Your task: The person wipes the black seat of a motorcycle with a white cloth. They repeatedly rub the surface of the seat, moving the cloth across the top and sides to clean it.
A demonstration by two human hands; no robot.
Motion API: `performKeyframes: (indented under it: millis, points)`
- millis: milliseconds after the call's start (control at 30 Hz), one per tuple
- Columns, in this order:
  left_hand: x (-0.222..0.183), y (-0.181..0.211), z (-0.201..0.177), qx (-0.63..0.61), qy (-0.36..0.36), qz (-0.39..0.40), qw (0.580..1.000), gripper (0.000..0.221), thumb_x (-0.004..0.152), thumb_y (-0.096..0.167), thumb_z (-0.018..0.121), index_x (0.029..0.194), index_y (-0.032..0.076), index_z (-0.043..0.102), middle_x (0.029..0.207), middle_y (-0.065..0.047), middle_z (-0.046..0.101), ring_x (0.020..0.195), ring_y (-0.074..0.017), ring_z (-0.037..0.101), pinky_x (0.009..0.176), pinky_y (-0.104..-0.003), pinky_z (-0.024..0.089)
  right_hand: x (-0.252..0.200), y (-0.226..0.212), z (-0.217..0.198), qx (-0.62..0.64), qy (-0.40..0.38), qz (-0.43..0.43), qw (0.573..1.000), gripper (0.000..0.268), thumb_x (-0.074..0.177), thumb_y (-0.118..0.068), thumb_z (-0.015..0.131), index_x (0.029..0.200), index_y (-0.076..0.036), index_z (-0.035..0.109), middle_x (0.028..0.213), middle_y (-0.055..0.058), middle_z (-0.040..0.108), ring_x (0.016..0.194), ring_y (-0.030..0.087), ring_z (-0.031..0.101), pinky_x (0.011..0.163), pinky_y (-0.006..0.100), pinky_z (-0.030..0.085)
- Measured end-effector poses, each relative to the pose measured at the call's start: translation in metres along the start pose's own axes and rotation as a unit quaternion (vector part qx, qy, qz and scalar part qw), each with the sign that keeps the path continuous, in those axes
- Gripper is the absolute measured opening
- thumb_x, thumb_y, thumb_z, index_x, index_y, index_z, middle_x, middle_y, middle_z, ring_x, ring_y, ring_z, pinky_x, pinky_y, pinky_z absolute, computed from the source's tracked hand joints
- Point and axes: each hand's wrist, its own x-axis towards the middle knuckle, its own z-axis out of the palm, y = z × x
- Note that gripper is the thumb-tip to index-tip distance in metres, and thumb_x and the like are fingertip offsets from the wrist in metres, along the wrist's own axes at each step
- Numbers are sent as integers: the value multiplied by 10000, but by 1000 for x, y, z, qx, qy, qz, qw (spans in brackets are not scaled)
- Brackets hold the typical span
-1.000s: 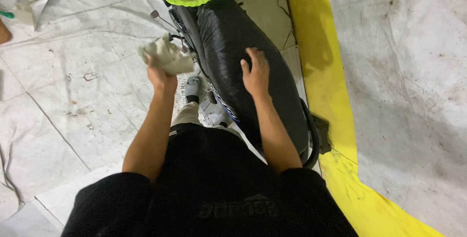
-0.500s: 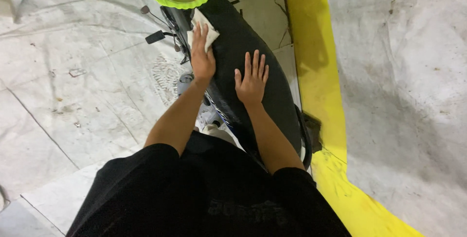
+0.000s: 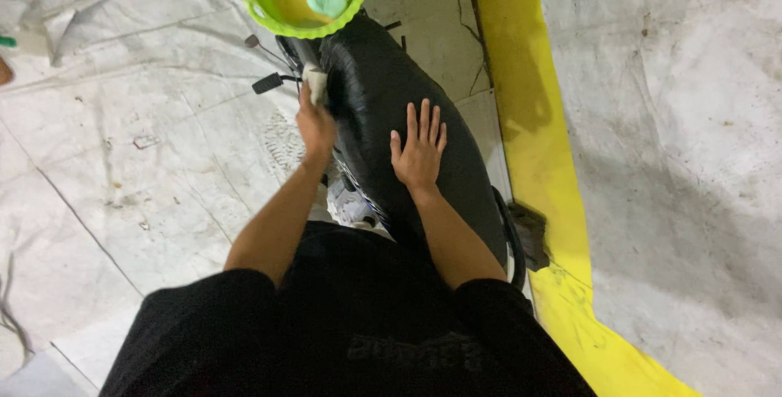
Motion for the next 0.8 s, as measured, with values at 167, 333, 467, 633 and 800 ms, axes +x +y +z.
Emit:
performKeyframes:
  millis: [167,333,467,633,800]
  points:
    - [3,98,33,162,-162,227,947,684,899,-73,448,1487,258,557,1569,-149,506,1502,-351,378,1256,-547,257,-4,6,9,9,2,13,1000,634,1092,-456,450,1641,-165,321,1730,119,206,1600,370,171,1274,587,158]
    - [19,155,57,452,-411,235,756,629,939,140,514,1522,357,424,1674,-50,243,1570,-385,50,1181,-711,-42,2,7,9,-18,-27,24,999,637,1073,-482,422,1614,-152,352,1703,143,221,1570,377,163,1246,581,128]
    - [19,111,76,515,-366,288,720,697,936,122,485,1578,334,320,1684,-41,122,1556,-356,8,1187,-691,-36,0,8,8,-16,-19,22,999,627,1080,-480,422,1610,-147,373,1705,140,234,1582,364,172,1258,566,124]
    - [14,31,70,492,-248,399,733,758,941,-39,478,1656,174,340,1785,-70,143,1621,-297,72,1316,-476,55,-2,9,8,9,12,21,1000,599,1086,-466,465,1599,-164,394,1718,109,255,1604,337,202,1290,544,151]
    - [-12,52,-6,398,-318,371,776,768,840,-35,546,1593,20,406,1717,-132,167,1596,-352,171,1298,-462,222,-3,8,7,44,44,-1,998,619,1062,-410,556,1603,-159,390,1709,118,262,1589,363,227,1274,567,175]
